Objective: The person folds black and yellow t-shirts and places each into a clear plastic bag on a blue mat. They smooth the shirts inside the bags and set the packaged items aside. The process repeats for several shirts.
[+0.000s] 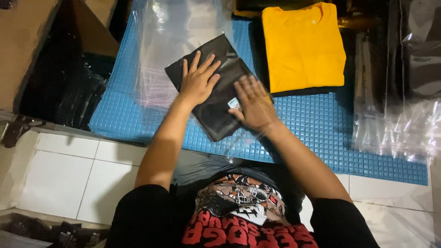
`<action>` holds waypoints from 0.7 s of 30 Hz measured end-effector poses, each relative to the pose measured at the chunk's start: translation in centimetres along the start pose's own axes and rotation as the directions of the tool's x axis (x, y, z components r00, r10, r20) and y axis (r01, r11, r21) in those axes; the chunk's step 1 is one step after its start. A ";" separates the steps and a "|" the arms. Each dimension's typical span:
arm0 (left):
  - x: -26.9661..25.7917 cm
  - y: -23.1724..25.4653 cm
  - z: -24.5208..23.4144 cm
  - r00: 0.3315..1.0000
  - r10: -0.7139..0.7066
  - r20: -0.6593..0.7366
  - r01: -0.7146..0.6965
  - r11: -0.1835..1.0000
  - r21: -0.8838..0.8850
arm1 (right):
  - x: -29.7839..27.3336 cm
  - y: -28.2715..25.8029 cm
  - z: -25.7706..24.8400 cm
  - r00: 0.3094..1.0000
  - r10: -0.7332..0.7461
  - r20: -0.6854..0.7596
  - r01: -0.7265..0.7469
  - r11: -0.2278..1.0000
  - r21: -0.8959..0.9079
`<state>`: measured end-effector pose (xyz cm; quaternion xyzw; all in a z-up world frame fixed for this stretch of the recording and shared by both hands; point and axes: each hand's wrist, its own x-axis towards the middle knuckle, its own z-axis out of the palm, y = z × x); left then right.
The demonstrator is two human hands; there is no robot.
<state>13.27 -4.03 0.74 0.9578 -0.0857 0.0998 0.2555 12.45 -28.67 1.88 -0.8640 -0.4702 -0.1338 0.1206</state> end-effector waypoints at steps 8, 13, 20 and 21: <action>0.6 0.2 0.9 0.964 0.175 -0.202 -0.111 0.949 0.294 | 0.4 -0.7 0.6 0.886 0.367 0.284 -0.386 0.922 0.011; 1.7 2.0 -0.1 0.979 0.198 0.058 -0.204 0.971 0.122 | 0.0 0.2 -0.4 0.984 0.148 0.101 -0.171 0.940 0.295; 1.4 2.1 -0.7 0.959 0.101 0.264 -0.127 0.989 0.081 | -1.8 0.6 4.7 0.941 0.284 -0.186 -0.320 0.925 -0.206; 1.3 2.0 -0.4 0.958 0.103 0.269 -0.129 0.988 0.081 | -1.7 0.1 4.0 0.939 0.289 -0.185 -0.325 0.924 -0.204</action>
